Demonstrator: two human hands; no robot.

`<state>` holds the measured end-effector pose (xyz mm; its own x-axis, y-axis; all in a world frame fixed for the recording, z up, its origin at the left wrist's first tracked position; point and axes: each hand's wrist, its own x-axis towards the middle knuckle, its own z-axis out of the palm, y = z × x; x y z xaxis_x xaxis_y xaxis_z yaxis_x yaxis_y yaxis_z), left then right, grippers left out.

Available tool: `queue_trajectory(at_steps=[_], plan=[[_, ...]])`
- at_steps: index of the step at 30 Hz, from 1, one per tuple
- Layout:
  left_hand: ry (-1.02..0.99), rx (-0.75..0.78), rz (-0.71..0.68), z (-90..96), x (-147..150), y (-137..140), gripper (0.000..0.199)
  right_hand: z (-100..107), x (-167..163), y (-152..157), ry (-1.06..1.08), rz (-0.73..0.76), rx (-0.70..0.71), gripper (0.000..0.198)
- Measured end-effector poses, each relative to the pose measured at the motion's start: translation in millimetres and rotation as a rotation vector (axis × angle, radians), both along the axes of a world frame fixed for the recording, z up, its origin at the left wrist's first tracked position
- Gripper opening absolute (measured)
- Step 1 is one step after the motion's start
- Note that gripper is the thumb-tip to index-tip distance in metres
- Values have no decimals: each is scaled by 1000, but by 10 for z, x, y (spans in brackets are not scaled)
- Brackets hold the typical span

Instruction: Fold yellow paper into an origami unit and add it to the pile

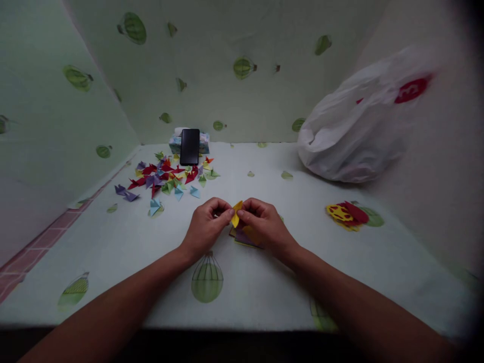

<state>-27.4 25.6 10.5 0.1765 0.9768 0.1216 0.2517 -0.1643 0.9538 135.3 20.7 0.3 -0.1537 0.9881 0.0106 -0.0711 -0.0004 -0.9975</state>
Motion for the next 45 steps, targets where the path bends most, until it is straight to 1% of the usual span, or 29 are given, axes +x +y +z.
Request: queue_trajectory(at_steps=[2,5,7,10,13,16,22,25,29,35,40,45], plan=[[-9,19,-27,0,-13,7,19,3,5,-3,134,41,-92,19],[-141,-14,-111,-11,-21,20,18,-7,20,18,319,79,-219,20],[-211,-40,-164,-23,-17,28,18,-18,32,43,397,75,-266,19],[-182,15,-194,-44,-9,37,23,-34,43,73,452,93,-293,18],[-108,114,-179,-63,-5,39,14,-46,45,77,472,137,-295,17],[-79,133,-167,-72,-6,37,8,-51,43,65,471,155,-289,18],[-142,48,-131,-84,-6,53,12,-60,35,47,429,173,-224,25],[-202,9,-99,-86,-6,63,15,-65,14,30,376,141,-139,27],[-240,-17,-97,-79,-8,63,17,-52,-12,9,319,59,-1,33],[-252,-3,-123,-72,-8,48,18,-27,-9,5,162,62,86,20],[-291,-2,-139,-53,1,27,15,-23,-22,-16,175,40,127,16],[-385,-34,-124,-37,11,7,17,11,-30,-47,143,29,191,8]])
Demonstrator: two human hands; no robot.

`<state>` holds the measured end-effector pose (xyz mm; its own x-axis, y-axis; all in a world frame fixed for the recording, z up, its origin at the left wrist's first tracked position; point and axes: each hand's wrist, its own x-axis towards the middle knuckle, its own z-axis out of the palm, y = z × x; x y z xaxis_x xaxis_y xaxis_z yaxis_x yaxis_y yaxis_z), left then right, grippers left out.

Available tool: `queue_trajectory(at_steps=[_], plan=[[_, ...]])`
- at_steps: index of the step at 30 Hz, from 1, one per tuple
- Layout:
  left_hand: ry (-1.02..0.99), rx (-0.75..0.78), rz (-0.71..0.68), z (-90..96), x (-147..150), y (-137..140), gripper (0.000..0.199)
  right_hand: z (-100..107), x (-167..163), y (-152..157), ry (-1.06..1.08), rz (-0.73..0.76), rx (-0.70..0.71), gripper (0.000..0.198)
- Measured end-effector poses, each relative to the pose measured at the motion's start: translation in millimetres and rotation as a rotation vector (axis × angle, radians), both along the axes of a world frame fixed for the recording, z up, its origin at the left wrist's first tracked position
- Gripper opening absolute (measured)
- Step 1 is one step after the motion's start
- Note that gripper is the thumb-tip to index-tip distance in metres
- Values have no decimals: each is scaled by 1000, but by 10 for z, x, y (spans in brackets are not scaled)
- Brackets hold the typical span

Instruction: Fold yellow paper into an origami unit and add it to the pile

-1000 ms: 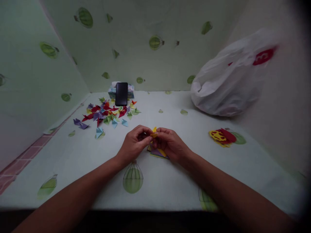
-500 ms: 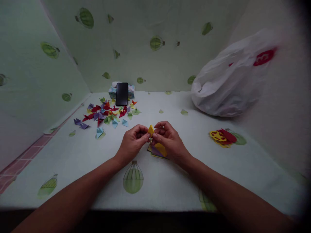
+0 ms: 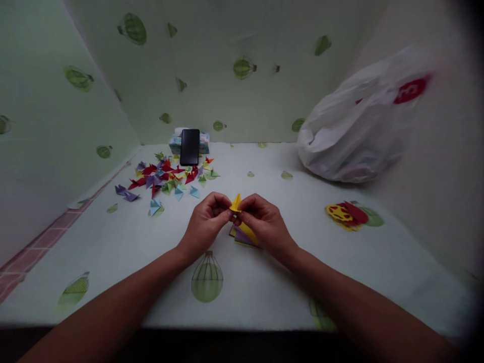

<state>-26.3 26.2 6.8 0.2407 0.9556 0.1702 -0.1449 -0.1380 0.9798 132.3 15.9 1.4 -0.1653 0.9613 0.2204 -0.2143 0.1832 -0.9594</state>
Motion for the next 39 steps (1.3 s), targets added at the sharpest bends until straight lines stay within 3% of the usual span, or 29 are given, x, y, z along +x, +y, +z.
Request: queue_trajectory(at_steps=[12,16,19,24,29,39], plan=[[-50,-68,61,3,17,-15,22,-16,26,-11,-272,-94,196,11],[-6,-30,123,-13,14,8,24,5,32,-8,-178,-70,103,4],[34,3,124,-8,12,11,24,20,46,6,-100,-85,-8,16],[87,48,96,-2,10,2,22,4,70,32,-171,-45,-114,24],[67,-81,41,-21,0,27,18,8,67,31,-251,-104,-50,23],[74,-130,-27,-13,-11,7,18,18,45,31,-298,-110,-18,20]])
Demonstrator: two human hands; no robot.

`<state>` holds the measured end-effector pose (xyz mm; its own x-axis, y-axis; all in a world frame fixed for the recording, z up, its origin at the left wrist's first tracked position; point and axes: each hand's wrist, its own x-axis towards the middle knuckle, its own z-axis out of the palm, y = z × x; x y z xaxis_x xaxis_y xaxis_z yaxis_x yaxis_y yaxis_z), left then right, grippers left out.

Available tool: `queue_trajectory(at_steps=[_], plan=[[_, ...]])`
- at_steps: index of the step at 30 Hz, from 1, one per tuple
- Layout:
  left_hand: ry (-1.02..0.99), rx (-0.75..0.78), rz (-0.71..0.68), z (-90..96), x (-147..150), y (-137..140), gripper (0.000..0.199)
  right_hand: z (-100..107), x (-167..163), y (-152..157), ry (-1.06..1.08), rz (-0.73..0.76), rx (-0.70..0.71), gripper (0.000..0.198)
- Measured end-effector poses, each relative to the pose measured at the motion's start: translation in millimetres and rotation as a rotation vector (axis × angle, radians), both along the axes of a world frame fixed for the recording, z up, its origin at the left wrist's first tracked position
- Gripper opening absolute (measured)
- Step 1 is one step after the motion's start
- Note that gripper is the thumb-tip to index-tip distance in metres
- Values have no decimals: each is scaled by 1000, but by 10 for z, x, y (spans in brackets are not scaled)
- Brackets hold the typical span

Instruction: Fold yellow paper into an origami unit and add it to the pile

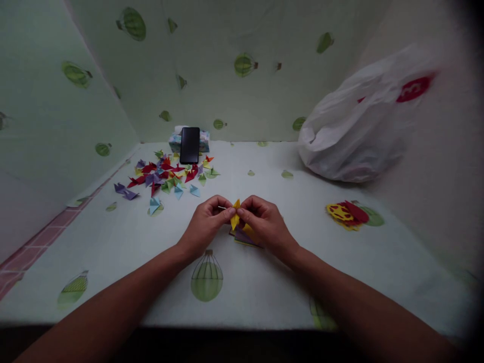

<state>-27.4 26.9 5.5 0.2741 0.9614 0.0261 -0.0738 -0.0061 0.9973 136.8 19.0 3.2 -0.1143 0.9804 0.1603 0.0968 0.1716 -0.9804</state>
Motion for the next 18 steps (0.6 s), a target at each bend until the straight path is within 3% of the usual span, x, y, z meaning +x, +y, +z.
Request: queue_trajectory(at_steps=[8,18], plan=[[10,-28,-72,-5,-5,17,21,11,0,-12,87,54,-129,24],[171,11,-106,-21,-26,63,19,-4,33,36,-88,22,-41,26]])
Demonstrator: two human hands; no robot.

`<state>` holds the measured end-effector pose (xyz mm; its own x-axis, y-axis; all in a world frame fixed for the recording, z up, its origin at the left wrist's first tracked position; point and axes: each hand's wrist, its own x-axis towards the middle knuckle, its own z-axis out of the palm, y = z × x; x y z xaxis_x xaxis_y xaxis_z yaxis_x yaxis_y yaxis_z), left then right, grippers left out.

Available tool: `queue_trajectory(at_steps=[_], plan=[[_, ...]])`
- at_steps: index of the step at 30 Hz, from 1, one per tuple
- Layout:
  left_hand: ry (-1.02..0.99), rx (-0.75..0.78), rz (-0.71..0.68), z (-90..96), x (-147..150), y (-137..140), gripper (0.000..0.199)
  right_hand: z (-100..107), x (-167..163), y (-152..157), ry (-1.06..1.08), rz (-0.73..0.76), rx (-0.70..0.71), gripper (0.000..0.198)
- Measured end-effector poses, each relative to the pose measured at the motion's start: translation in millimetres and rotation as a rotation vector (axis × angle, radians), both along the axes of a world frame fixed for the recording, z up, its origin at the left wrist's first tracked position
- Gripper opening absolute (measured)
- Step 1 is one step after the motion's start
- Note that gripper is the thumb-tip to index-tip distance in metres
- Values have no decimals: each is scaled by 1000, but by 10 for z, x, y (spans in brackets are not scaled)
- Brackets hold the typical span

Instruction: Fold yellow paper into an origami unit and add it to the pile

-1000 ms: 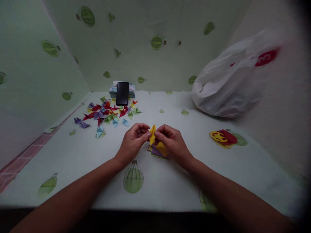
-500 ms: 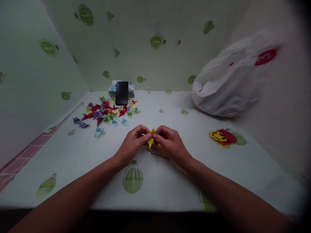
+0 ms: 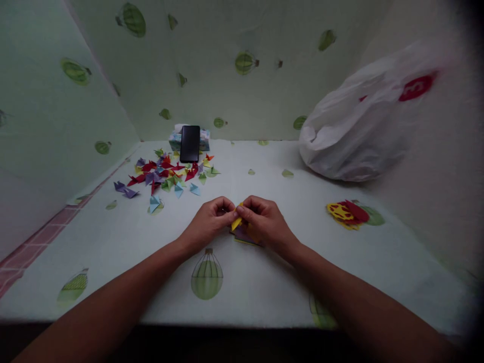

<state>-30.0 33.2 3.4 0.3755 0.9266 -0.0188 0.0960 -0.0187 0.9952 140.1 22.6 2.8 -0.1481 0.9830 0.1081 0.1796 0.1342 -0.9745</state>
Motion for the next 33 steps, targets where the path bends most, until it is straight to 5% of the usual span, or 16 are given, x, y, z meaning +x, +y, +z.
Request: queue_trajectory(at_steps=[26,33], plan=[[-140,-99,-79,-21,-4,0,20,2,11,-7,117,-10,-54,32],[-154,-117,1,10,22,-15,24,16,17,-25,100,-49,-22,35]])
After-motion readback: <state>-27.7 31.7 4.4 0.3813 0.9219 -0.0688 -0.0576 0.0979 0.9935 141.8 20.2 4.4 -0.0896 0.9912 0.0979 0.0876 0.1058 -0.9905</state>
